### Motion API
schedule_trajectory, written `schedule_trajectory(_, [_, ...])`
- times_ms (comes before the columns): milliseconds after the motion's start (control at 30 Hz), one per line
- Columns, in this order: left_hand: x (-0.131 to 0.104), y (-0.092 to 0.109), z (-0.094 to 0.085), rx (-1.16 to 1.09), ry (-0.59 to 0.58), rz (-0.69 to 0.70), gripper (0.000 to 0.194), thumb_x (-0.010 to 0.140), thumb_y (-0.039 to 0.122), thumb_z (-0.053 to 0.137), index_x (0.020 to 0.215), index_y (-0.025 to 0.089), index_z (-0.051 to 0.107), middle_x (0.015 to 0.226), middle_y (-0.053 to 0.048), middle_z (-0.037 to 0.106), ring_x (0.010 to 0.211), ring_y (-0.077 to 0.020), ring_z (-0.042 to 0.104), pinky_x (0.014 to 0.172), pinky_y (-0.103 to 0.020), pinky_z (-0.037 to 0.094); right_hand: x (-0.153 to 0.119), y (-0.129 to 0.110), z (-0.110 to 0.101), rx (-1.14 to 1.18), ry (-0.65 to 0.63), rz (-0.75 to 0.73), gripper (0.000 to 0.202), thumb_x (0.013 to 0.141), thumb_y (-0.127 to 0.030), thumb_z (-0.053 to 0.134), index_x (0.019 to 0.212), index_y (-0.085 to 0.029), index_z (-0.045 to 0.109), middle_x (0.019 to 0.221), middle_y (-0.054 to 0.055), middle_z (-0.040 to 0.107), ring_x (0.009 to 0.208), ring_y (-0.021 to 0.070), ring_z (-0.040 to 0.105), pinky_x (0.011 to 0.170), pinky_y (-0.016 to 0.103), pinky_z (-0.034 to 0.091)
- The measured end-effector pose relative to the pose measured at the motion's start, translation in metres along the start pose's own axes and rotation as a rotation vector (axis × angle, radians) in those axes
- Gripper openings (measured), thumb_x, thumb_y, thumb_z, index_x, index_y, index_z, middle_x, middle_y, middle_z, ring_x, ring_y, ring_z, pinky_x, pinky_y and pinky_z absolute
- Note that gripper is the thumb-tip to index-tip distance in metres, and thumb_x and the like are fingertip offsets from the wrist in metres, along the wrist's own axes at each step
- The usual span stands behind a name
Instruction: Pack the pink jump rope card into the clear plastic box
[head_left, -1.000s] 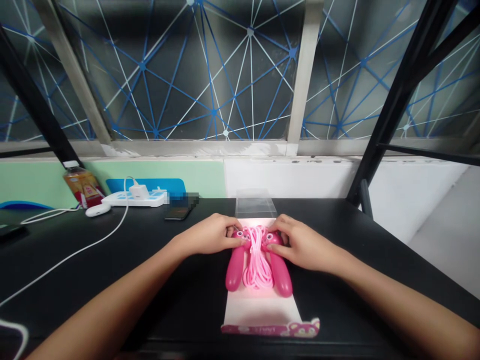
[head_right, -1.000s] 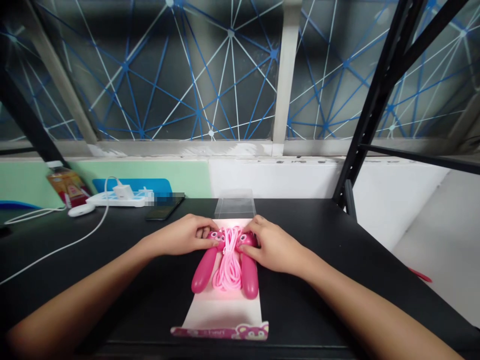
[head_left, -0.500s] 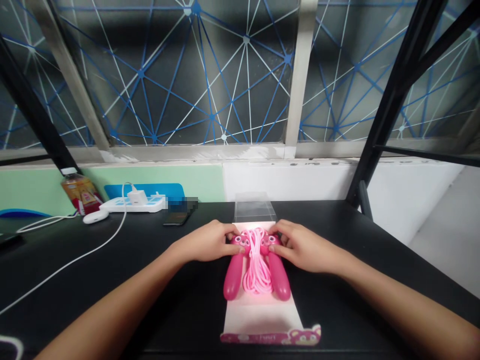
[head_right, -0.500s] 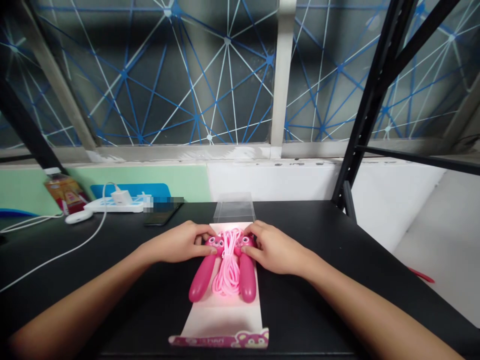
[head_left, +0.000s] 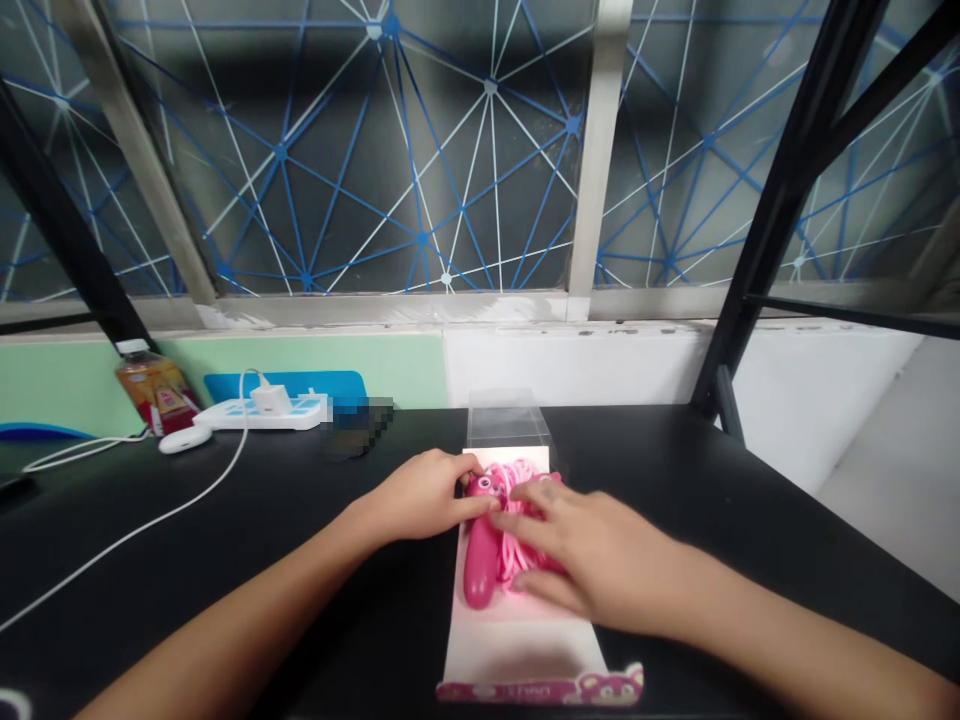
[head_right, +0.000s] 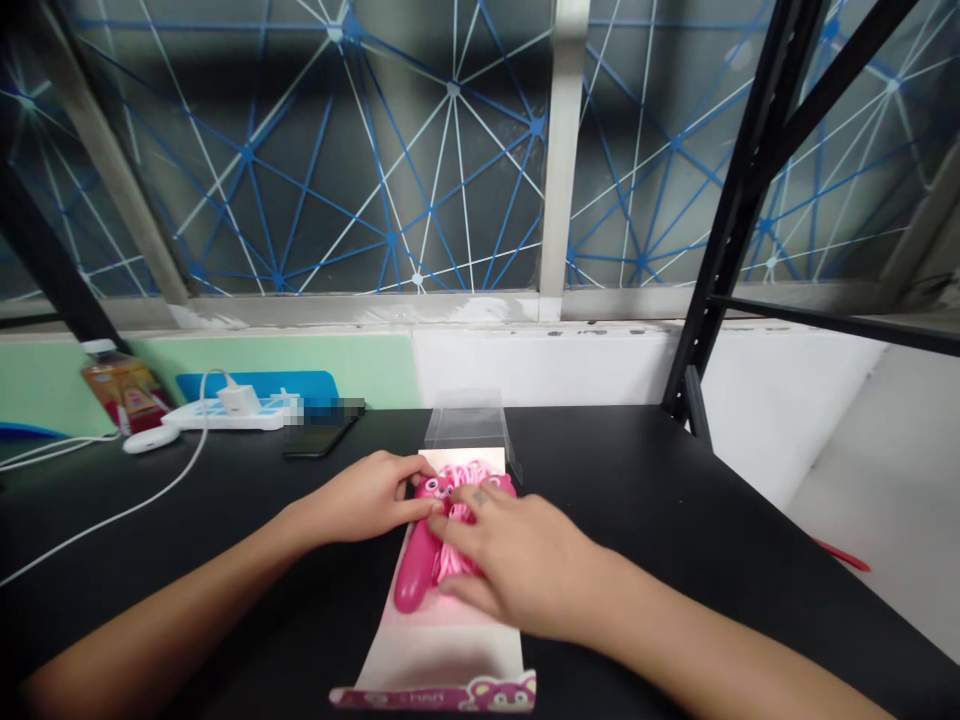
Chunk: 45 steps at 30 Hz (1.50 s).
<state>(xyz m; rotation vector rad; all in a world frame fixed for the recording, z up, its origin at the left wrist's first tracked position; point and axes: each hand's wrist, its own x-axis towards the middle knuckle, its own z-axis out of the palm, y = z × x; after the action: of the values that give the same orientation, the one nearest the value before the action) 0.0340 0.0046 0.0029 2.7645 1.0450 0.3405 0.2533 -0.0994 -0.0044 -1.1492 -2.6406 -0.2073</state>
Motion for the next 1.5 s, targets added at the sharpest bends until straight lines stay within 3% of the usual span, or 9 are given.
schedule_trajectory(233, [0.001,0.006,0.0,0.077,0.03,0.036,0.039,0.091,0.056,0.05,0.106,0.024,0.066,0.089,-0.005,0.071,0.079,-0.0235,0.066,0.066,-0.031,0.044,-0.002,-0.01,0.001,-0.004,-0.062,-0.055,0.044,0.095,-0.04,0.048,0.137,-0.029,0.048,0.117,0.012,0.062,0.098,0.0292,0.061,0.071,0.037,0.051])
schedule_trajectory(400, [0.009,-0.005,0.005,0.102,0.238,0.024,0.031,0.097,0.041,0.043,0.109,0.022,0.063,0.105,-0.007,0.066,0.097,-0.0227,0.062,0.083,-0.034,0.048,-0.003,-0.007,0.0,-0.007,-0.092,-0.046,0.042,0.096,-0.038,0.046,0.136,-0.029,0.049,0.114,0.01,0.062,0.094,0.0275,0.062,0.067,0.035,0.049])
schedule_trajectory(467, [0.014,-0.015,0.01,0.114,0.28,0.022,0.035,0.095,0.037,0.045,0.124,0.021,0.058,0.126,-0.01,0.059,0.118,-0.0255,0.054,0.099,-0.038,0.044,-0.004,-0.005,0.0,-0.002,-0.101,-0.055,0.042,0.096,-0.039,0.044,0.137,-0.03,0.048,0.116,0.01,0.061,0.095,0.0272,0.061,0.066,0.035,0.049])
schedule_trajectory(600, [0.019,-0.032,0.019,0.05,0.177,0.011,0.044,0.095,0.037,0.045,0.138,0.026,0.047,0.152,-0.008,0.037,0.138,-0.0268,0.038,0.114,-0.042,0.032,-0.004,-0.002,0.001,-0.006,-0.102,-0.061,0.042,0.097,-0.039,0.044,0.137,-0.029,0.046,0.119,0.01,0.061,0.095,0.0272,0.061,0.065,0.035,0.048])
schedule_trajectory(700, [0.022,-0.035,0.022,-0.012,0.191,0.004,0.038,0.093,0.036,0.049,0.129,0.025,0.052,0.153,-0.008,0.036,0.135,-0.0277,0.043,0.111,-0.042,0.037,-0.004,-0.003,0.001,-0.017,-0.089,-0.078,0.042,0.097,-0.039,0.044,0.138,-0.028,0.047,0.12,0.01,0.061,0.096,0.0275,0.061,0.065,0.034,0.047])
schedule_trajectory(867, [0.025,-0.03,0.021,-0.106,0.235,0.037,0.02,0.091,0.024,0.047,0.109,0.022,0.056,0.132,-0.008,0.057,0.099,-0.0221,0.065,0.09,-0.037,0.052,-0.005,-0.002,0.005,-0.01,-0.053,-0.091,0.041,0.097,-0.038,0.045,0.136,-0.028,0.049,0.115,0.009,0.065,0.094,0.026,0.061,0.068,0.034,0.048])
schedule_trajectory(1133, [0.024,-0.035,0.026,-0.138,0.257,0.08,0.02,0.088,0.014,0.045,0.102,0.022,0.057,0.115,-0.005,0.065,0.105,-0.0218,0.063,0.085,-0.033,0.052,-0.001,0.021,0.027,-0.04,-0.016,-0.048,0.044,0.094,-0.029,0.051,0.137,-0.03,0.05,0.129,0.01,0.06,0.107,0.0307,0.059,0.075,0.039,0.052])
schedule_trajectory(1333, [0.031,-0.04,0.043,-0.129,0.319,0.031,0.019,0.084,0.016,0.052,0.101,0.022,0.058,0.113,-0.004,0.063,0.087,-0.0171,0.064,0.075,-0.029,0.053,-0.003,0.013,0.028,-0.104,-0.071,-0.069,0.043,0.093,-0.034,0.051,0.135,-0.024,0.05,0.118,0.013,0.064,0.097,0.0297,0.062,0.062,0.034,0.051])
schedule_trajectory(1500, [0.03,-0.035,0.054,-0.106,0.288,0.065,0.023,0.087,0.014,0.047,0.104,0.022,0.061,0.11,-0.003,0.065,0.084,-0.0155,0.064,0.076,-0.029,0.052,-0.009,0.016,0.046,-0.144,-0.051,0.004,0.041,0.097,-0.037,0.046,0.137,-0.029,0.048,0.122,0.011,0.063,0.099,0.0297,0.062,0.06,0.033,0.052])
